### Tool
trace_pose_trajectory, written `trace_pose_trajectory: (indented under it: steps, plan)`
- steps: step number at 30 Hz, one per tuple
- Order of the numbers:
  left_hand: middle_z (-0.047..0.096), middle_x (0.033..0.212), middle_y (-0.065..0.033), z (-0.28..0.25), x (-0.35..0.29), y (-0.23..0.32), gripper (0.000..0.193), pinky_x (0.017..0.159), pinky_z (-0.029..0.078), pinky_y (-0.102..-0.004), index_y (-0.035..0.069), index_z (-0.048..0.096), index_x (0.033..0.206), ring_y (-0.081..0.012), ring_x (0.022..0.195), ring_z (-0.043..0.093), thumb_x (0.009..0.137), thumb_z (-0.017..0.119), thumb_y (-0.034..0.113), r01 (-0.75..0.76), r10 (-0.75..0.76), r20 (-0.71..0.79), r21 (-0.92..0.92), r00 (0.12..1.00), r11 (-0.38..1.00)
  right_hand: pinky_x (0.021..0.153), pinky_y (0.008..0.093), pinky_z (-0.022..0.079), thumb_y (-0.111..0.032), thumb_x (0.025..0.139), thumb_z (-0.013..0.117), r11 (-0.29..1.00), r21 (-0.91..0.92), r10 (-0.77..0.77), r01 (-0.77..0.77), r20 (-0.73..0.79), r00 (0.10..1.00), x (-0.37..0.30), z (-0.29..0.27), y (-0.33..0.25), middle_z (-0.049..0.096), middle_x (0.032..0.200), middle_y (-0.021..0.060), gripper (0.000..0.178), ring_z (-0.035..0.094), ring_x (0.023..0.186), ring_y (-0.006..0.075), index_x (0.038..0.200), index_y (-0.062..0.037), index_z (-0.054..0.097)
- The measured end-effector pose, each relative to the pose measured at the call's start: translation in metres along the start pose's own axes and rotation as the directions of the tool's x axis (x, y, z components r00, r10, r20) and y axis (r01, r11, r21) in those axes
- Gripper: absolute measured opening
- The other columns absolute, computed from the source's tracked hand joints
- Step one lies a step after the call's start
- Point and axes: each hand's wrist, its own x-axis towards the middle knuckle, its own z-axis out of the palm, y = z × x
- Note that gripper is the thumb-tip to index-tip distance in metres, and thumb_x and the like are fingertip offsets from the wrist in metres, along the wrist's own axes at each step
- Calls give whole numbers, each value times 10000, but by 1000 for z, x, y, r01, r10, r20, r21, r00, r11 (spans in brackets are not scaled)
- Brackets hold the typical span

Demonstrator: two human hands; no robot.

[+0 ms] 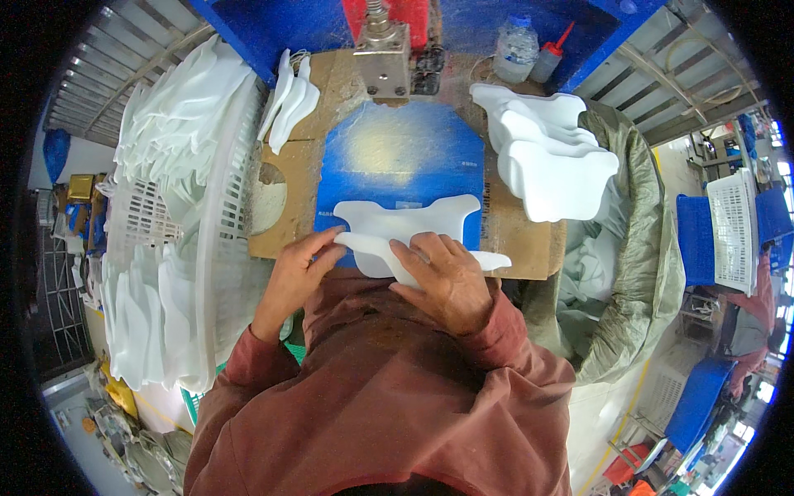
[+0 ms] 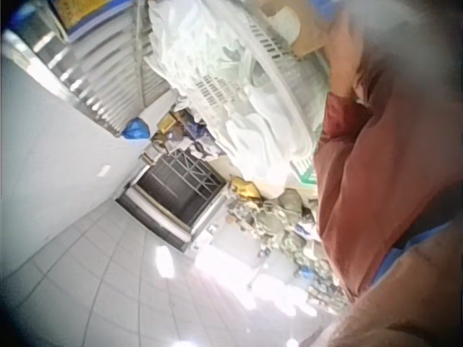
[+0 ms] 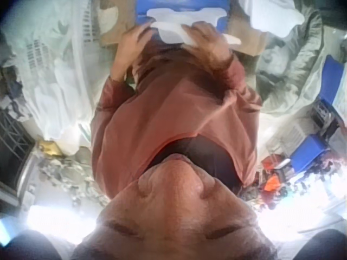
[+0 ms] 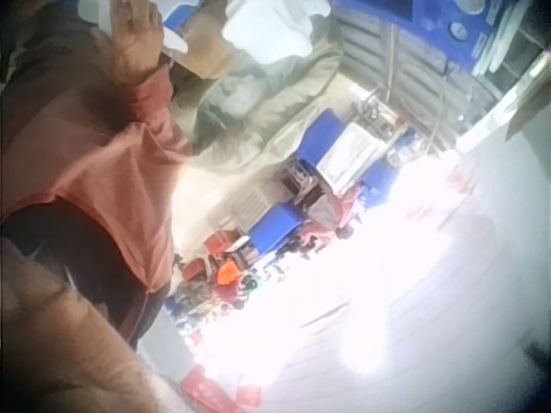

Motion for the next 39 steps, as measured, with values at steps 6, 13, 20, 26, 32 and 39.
trace_pose_trajectory:
  steps: [6,13,20,26,32,39]
  plan:
    - [737,1022,-140,13,25,-40,219,802,563,-344,8,755,1185,-255,886,717,999,707,114,-42,43,-150,11,988,999,829,450,534,-192,798,840,995,-95,33,-26,72,997,18,20,14,561,1089,114,605,627,970,323,1357,-87,633]
    - [731,1037,-155,19,48,-69,200,810,571,-377,17,776,1134,-311,924,730,969,728,117,-8,66,-249,228,966,974,831,432,547,-215,759,873,993,-117,36,-23,106,994,46,55,41,571,1083,98,598,637,974,302,1308,-115,656]
    - [735,1042,-143,30,54,-83,199,808,567,-409,45,786,1126,-334,913,718,962,728,143,31,44,-264,275,964,961,839,431,546,-230,769,870,992,-122,46,-29,141,989,51,66,56,571,1078,96,573,633,964,300,1294,-112,673]
    - [737,1008,-140,34,57,-87,188,778,565,-423,36,786,1088,-346,881,717,959,734,162,57,22,-262,291,965,955,865,440,529,-244,802,846,991,-128,53,-32,163,985,52,72,64,562,1070,93,525,621,993,293,1280,-102,683]
    - [730,982,-159,29,60,-84,206,759,558,-433,26,778,1042,-368,861,706,941,761,204,42,21,-221,277,975,960,878,434,521,-259,826,820,981,-190,69,-32,188,980,55,76,64,573,1089,95,464,618,1012,292,1247,-91,719]
    - [687,986,-112,33,69,-52,197,774,571,-448,93,760,1079,-345,943,695,894,775,160,-14,154,-259,473,954,881,889,424,510,-264,846,805,966,-259,79,-21,219,973,56,77,64,573,1080,88,444,609,1030,281,1262,-131,723]
